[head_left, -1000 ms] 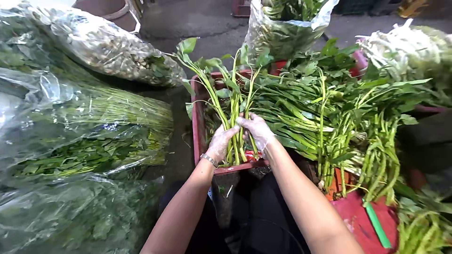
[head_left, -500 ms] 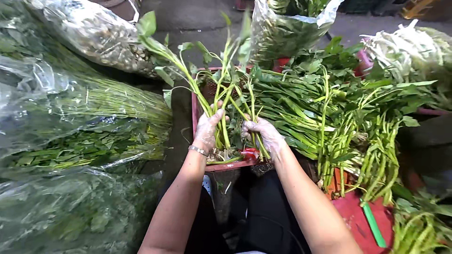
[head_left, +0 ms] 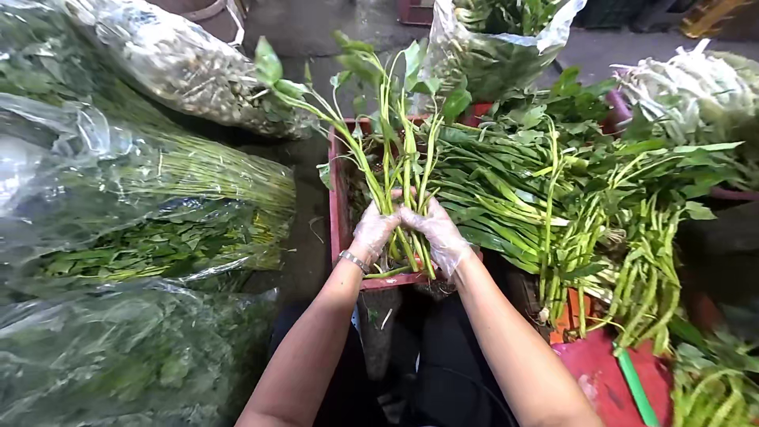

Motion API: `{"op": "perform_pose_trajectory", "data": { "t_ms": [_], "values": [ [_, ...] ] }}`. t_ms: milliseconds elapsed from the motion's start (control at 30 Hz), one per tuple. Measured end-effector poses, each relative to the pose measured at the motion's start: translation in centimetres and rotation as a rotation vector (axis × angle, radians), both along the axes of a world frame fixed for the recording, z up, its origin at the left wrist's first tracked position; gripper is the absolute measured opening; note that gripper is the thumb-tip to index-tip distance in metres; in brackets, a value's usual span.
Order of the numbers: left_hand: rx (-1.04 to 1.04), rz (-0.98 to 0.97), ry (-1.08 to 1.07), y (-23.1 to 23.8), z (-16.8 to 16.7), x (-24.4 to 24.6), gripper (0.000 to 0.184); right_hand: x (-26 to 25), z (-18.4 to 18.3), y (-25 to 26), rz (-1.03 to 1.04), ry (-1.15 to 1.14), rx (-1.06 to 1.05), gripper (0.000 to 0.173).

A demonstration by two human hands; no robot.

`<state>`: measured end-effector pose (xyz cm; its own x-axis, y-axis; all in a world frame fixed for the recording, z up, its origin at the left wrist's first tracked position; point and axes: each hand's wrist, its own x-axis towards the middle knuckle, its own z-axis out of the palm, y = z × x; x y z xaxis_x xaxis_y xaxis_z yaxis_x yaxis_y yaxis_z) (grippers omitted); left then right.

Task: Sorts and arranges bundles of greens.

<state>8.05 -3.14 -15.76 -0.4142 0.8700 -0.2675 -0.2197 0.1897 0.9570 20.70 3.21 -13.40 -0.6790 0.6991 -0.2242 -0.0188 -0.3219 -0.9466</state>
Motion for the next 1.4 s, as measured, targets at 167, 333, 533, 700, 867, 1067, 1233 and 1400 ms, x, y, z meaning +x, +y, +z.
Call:
{"op": "perform_pose_trajectory", "data": {
  "t_ms": [167, 333, 533, 700, 867, 1067, 1233, 1400],
  "values": [
    [0.017, -0.017, -0.06, -0.2, 0.4, -0.8, 0.037, 0.6, 0.7, 1.0, -0.037, -0.087, 0.026, 0.052],
    [-0.028, 0.146, -0.042, -0.9, 1.3, -3.5, 0.027, 5.6, 4.4, 5.9, -0.237, -0.309, 0.269, 0.05],
    [-0.121, 0.41, 0.098, -1.8, 1.8, -8.2, 0.03, 16.0, 8.8, 9.9, -0.44, -0.49, 0.443, 0.051],
    [0.012, 0.356, 0.117, -2.6, 4.9, -9.0, 0.053, 19.9, 9.1, 8.7, -0.553, -0.278, 0.443, 0.051],
    [0.021, 0.174, 0.186, -1.2, 7.4, -4.9, 0.04, 18.0, 8.7, 6.8, -0.564, -0.049, 0.415, 0.046],
    [-0.013, 0.285, -0.125, 0.1, 5.3, -2.1, 0.025, 17.7, 9.7, 7.0, -0.467, -0.077, 0.3, 0.038],
    [-0.073, 0.39, -0.241, 1.0, 1.9, -0.2, 0.017, 18.3, 13.1, 8.4, -0.452, -0.181, 0.404, 0.028],
    [-0.046, 0.249, -0.284, 3.1, 3.3, 5.7, 0.021, 18.9, 17.0, 8.9, -0.533, -0.128, 0.592, 0.029]
  ]
}}
